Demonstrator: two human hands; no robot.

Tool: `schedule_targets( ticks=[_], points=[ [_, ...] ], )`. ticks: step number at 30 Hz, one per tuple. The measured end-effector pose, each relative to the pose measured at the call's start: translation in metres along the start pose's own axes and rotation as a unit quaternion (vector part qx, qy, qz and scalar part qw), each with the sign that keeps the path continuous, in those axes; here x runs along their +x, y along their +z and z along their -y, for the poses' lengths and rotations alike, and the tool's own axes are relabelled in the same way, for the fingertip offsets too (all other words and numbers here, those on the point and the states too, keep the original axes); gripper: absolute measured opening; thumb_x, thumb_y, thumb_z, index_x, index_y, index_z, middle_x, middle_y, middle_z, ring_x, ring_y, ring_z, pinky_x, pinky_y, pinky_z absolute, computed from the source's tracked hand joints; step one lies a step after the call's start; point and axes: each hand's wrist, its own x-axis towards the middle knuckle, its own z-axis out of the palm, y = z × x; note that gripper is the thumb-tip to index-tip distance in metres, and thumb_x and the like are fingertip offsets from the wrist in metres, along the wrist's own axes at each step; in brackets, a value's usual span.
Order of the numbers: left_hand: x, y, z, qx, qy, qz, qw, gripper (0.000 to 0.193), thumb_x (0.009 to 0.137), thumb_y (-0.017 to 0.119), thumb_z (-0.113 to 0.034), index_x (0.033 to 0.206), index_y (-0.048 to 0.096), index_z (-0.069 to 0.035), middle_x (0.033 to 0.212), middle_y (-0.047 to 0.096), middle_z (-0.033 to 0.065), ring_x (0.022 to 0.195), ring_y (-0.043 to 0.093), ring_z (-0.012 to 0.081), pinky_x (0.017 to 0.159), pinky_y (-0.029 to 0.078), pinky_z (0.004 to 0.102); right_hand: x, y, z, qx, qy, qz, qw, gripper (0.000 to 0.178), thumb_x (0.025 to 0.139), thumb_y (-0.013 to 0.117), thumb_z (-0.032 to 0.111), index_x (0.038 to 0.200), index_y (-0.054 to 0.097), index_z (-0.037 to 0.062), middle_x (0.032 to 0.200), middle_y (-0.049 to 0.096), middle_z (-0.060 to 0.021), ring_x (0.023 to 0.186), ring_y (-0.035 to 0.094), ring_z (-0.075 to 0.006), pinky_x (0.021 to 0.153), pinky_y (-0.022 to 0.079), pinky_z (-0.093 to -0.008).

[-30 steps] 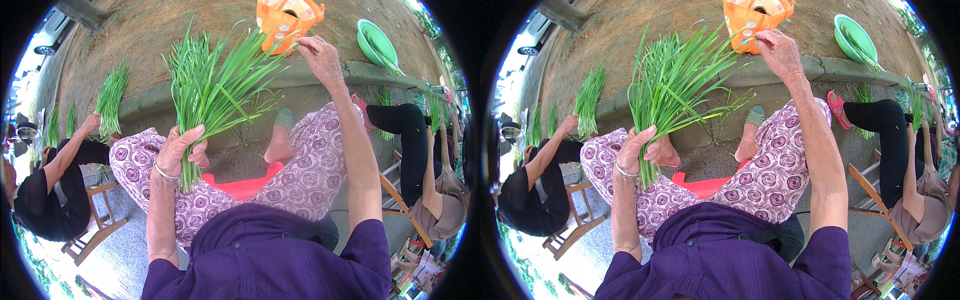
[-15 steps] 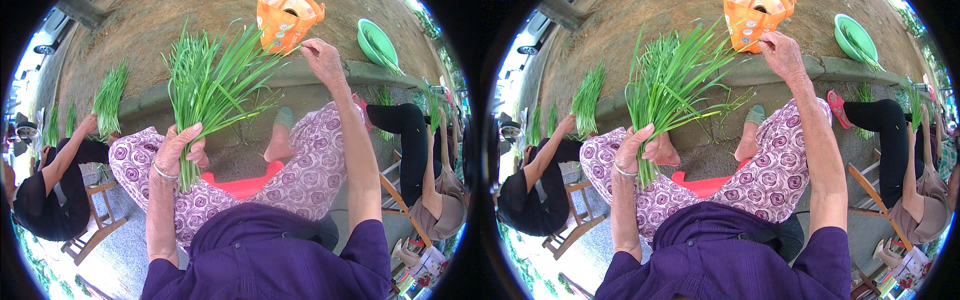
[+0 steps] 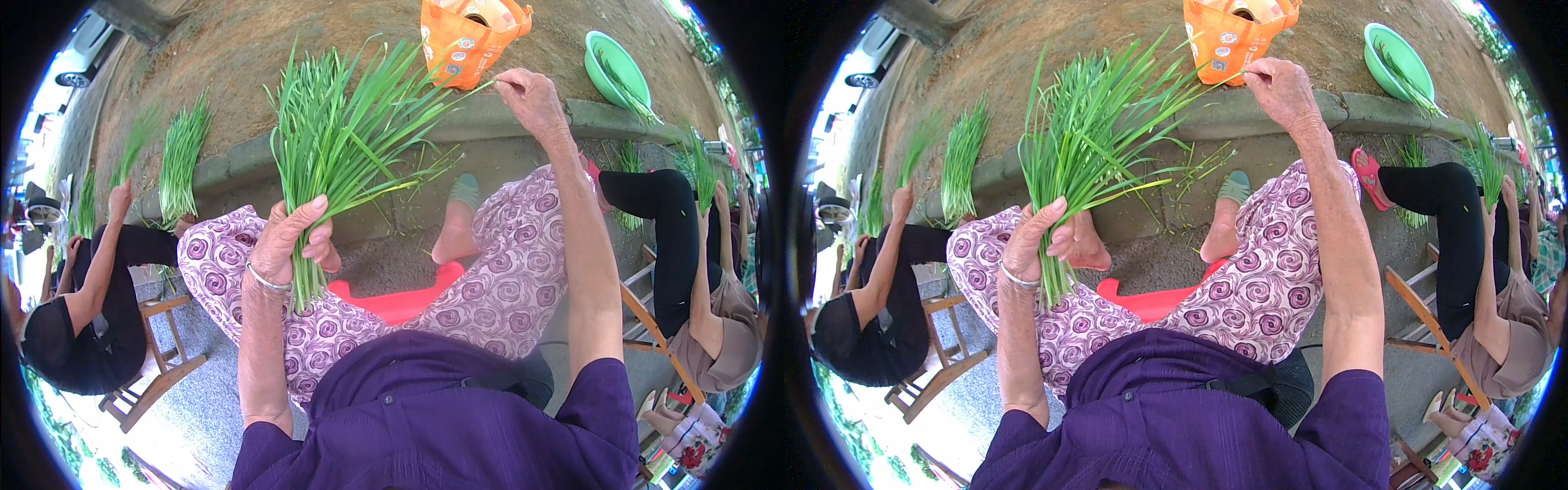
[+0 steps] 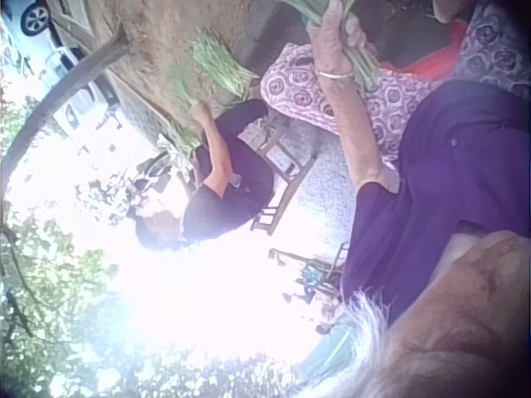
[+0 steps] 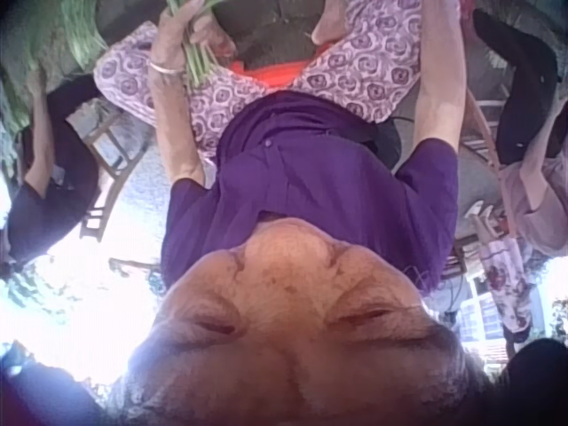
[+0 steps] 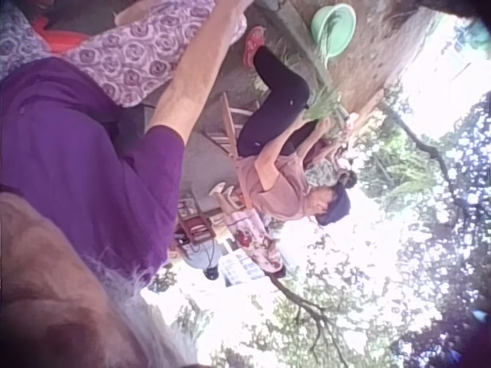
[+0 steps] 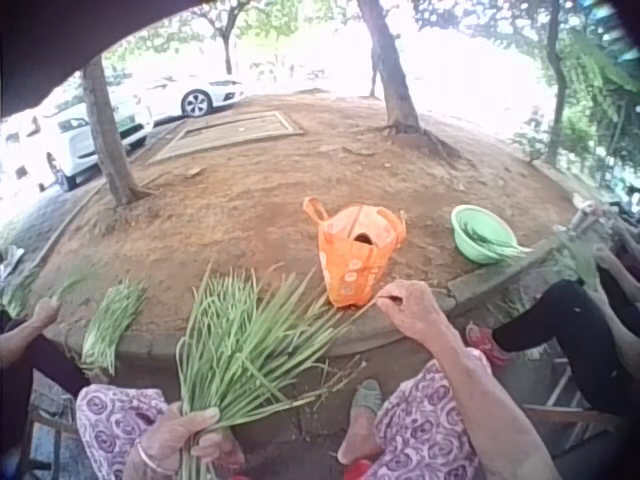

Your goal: The person sorts green onions by hand, picking individual stalks from a bunch to clean or separate them while sitting on a stool.

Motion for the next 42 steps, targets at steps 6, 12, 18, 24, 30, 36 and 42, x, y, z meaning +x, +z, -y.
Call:
schedule_targets(
  ticks=[6, 12, 18, 24, 30, 36, 42],
  points=[
    [0.001, 0.002, -0.001, -0.012, -0.007, 0.001, 1.000, 0.016, 0.093, 0.061, -0.021, 0.090, 0.056, -0.006, 0.057, 0.050, 0.0010, 0.043, 0.043, 0.0083, 0.042, 0.039, 0.0244, 0.004, 0.000, -0.005, 0.069, 0.099, 0.079, 0.990, 0.023, 0.085, 0.058, 0.019, 0.091, 0.068, -0.0002, 0.071, 0.063, -0.0075, 0.066, 0.060, -0.0141, 0.065, 0.047, -0.0279],
    [0.000, 0.006, -0.002, -0.020, -0.023, -0.007, 1.000, 0.016, 0.092, 0.062, -0.021, 0.090, 0.055, -0.007, 0.057, 0.049, 0.0007, 0.043, 0.043, 0.0091, 0.040, 0.039, 0.0267, 0.002, -0.004, -0.009, 0.231, 0.134, 0.125, 0.955, 0.026, 0.087, 0.055, 0.020, 0.094, 0.068, -0.0016, 0.072, 0.062, -0.0033, 0.066, 0.058, -0.0099, 0.067, 0.046, -0.0256],
    [0.002, 0.005, -0.001, -0.021, -0.025, -0.010, 0.999, 0.014, 0.092, 0.061, -0.019, 0.089, 0.056, -0.006, 0.057, 0.049, 0.0012, 0.043, 0.044, 0.0091, 0.040, 0.038, 0.0253, 0.006, -0.001, -0.014, 0.073, 0.124, 0.098, 0.985, 0.024, 0.084, 0.055, 0.018, 0.091, 0.069, -0.0003, 0.072, 0.064, -0.0055, 0.064, 0.062, -0.0120, 0.065, 0.049, -0.0279],
    [0.001, -0.005, -0.001, -0.053, -0.009, -0.015, 0.998, 0.013, 0.094, 0.058, -0.017, 0.089, 0.056, -0.005, 0.059, 0.049, 0.0018, 0.043, 0.043, 0.0087, 0.040, 0.037, 0.0235, 0.001, -0.006, -0.018, 0.085, 0.175, 0.121, 0.973, 0.028, 0.084, 0.056, 0.024, 0.085, 0.069, -0.0008, 0.070, 0.065, -0.0064, 0.063, 0.063, -0.0149, 0.063, 0.050, -0.0295],
    [0.001, -0.008, 0.000, -0.065, 0.004, 0.008, 0.998, 0.013, 0.095, 0.056, -0.016, 0.090, 0.055, -0.004, 0.059, 0.048, 0.0020, 0.043, 0.043, 0.0092, 0.039, 0.037, 0.0241, 0.001, 0.002, -0.006, 0.008, 0.129, 0.175, 0.976, 0.025, 0.081, 0.056, 0.020, 0.077, 0.066, -0.0024, 0.077, 0.067, -0.0098, 0.075, 0.063, -0.0164, 0.071, 0.048, -0.0295],
    [0.001, -0.005, -0.001, -0.067, 0.002, 0.016, 0.998, 0.015, 0.095, 0.055, -0.016, 0.087, 0.054, -0.003, 0.057, 0.048, 0.0025, 0.043, 0.043, 0.0100, 0.040, 0.037, 0.0255, -0.006, 0.012, -0.012, 0.022, 0.076, 0.096, 0.992, 0.022, 0.078, 0.059, 0.010, 0.095, 0.068, -0.0008, 0.087, 0.069, -0.0108, 0.081, 0.064, -0.0173, 0.076, 0.049, -0.0321],
    [-0.002, -0.004, -0.001, -0.066, 0.004, 0.024, 0.998, 0.016, 0.095, 0.055, -0.016, 0.087, 0.053, -0.003, 0.056, 0.048, 0.0027, 0.043, 0.044, 0.0107, 0.040, 0.035, 0.0262, 0.000, 0.011, -0.002, 0.030, 0.067, 0.081, 0.994, 0.030, 0.087, 0.054, 0.009, 0.116, 0.061, 0.0030, 0.091, 0.069, -0.0112, 0.083, 0.064, -0.0167, 0.078, 0.050, -0.0304]
  ],
)
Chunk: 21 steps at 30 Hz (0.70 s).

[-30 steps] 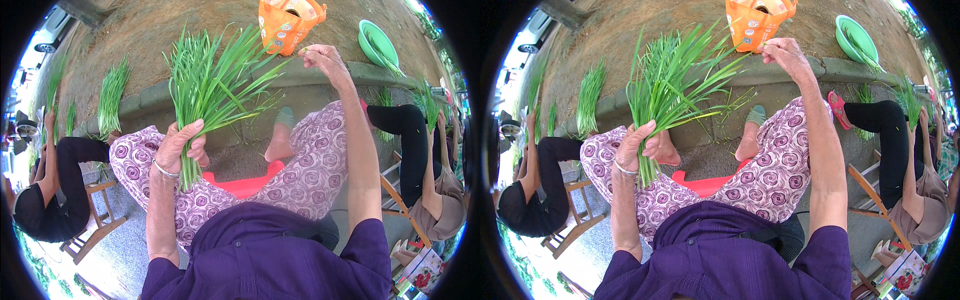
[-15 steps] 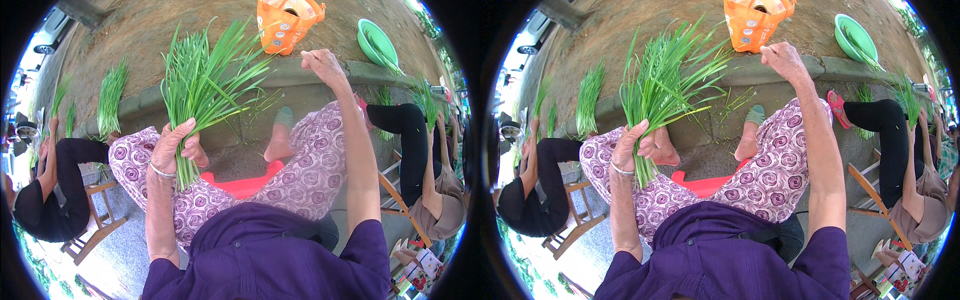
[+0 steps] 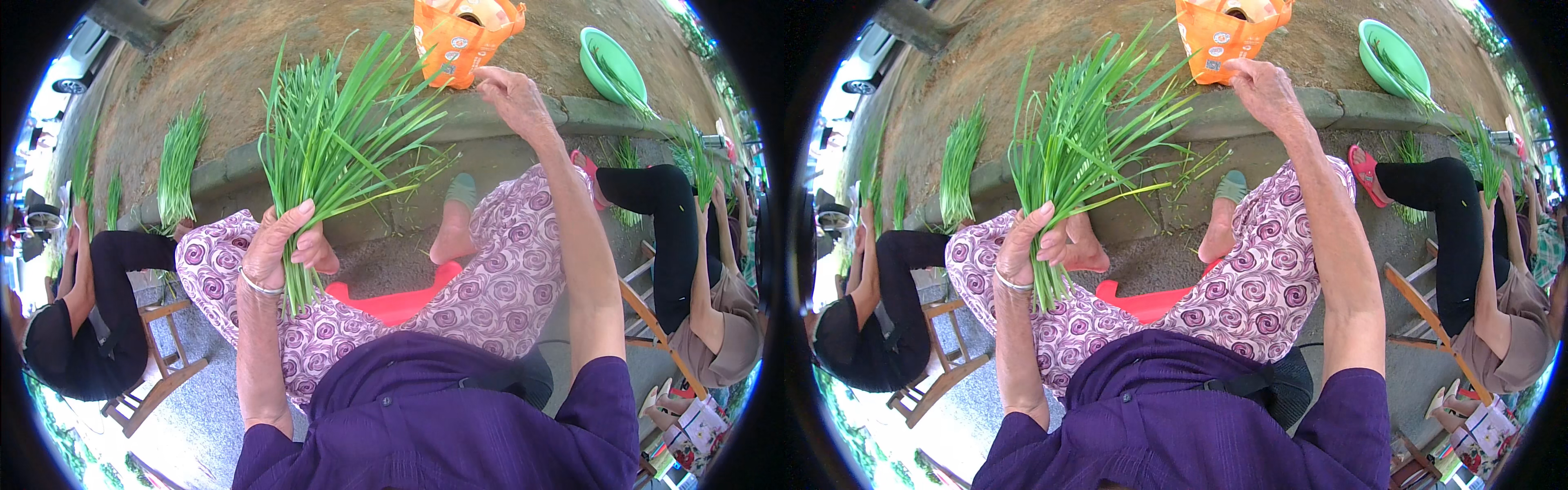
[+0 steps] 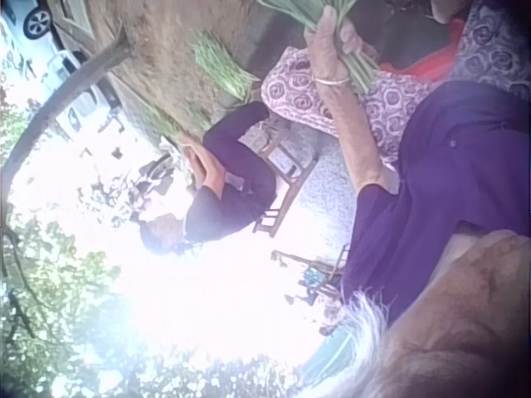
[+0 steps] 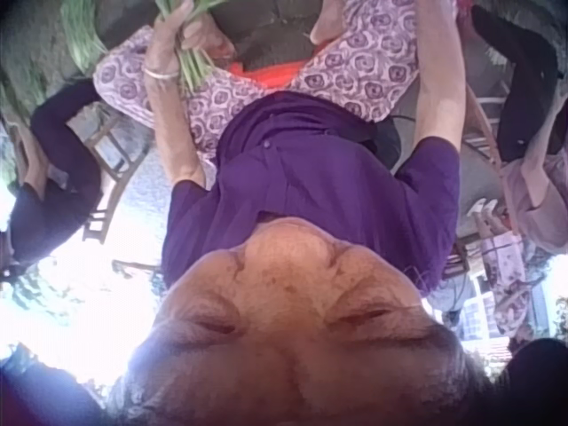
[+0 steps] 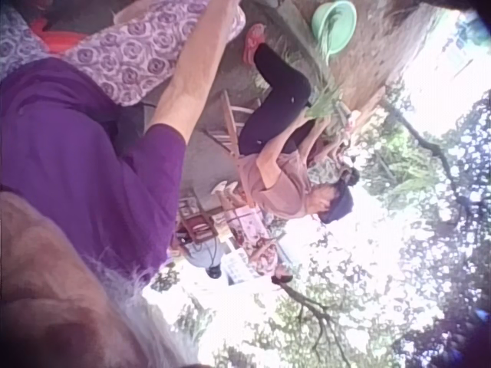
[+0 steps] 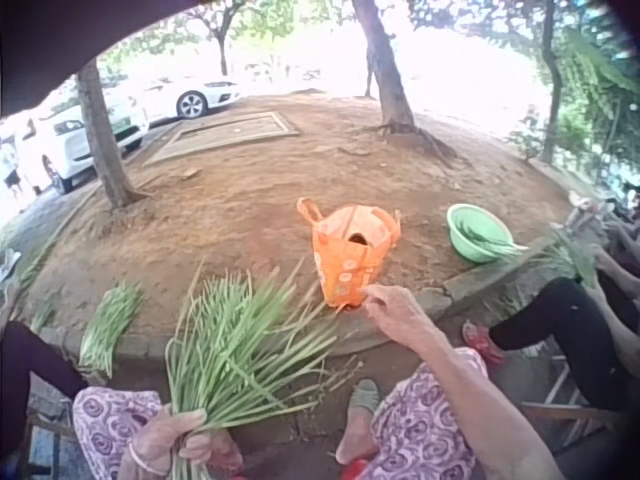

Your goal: The person sorts green onions by hand, picking individual stalks from a bunch to clean or separate them while sitting on a stool.

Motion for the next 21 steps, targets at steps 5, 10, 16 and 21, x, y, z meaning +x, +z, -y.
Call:
schedule_targets(
  ticks=[5, 10, 16, 21],
  points=[
    [-0.0004, 0.0005, -0.0007, 0.024, -0.008, 0.004, 1.000, 0.016, 0.095, 0.055, -0.017, 0.088, 0.053, -0.003, 0.057, 0.047, 0.0023, 0.043, 0.044, 0.0106, 0.041, 0.034, 0.0254, 0.0048, 0.0099, -0.0004, 0.089, -0.027, 0.015, 0.996, 0.032, 0.090, 0.047, 0.004, 0.119, 0.059, 0.0018, 0.094, 0.067, -0.0095, 0.081, 0.064, -0.0156, 0.076, 0.051, -0.0283],
    [-0.0012, 0.0031, -0.0015, 0.029, -0.011, 0.001, 1.000, 0.016, 0.095, 0.055, -0.017, 0.088, 0.053, -0.003, 0.057, 0.047, 0.0022, 0.044, 0.043, 0.0102, 0.041, 0.034, 0.0250, 0.0073, 0.0100, -0.0041, 0.107, -0.028, 0.034, 0.993, 0.027, 0.087, 0.051, 0.007, 0.108, 0.065, -0.0011, 0.090, 0.070, -0.0113, 0.076, 0.067, -0.0166, 0.073, 0.052, -0.0300],
    [-0.0020, 0.0019, -0.0008, 0.027, -0.007, 0.001, 1.000, 0.017, 0.095, 0.056, -0.017, 0.086, 0.053, -0.003, 0.057, 0.047, 0.0025, 0.044, 0.043, 0.0104, 0.041, 0.034, 0.0253, 0.0047, 0.0039, 0.0019, 0.098, 0.002, 0.057, 0.994, 0.023, 0.087, 0.054, 0.006, 0.105, 0.063, -0.0049, 0.088, 0.068, -0.0087, 0.076, 0.063, -0.0122, 0.071, 0.050, -0.0263],
    [-0.0010, -0.0002, -0.0001, 0.022, -0.005, 0.001, 1.000, 0.018, 0.095, 0.055, -0.018, 0.085, 0.053, -0.003, 0.057, 0.048, 0.0026, 0.044, 0.044, 0.0109, 0.041, 0.034, 0.0259, 0.0031, 0.0018, 0.0012, 0.041, -0.021, 0.039, 0.998, 0.023, 0.086, 0.057, 0.010, 0.102, 0.064, -0.0060, 0.083, 0.069, -0.0084, 0.073, 0.064, -0.0122, 0.069, 0.050, -0.0262]
  ],
)
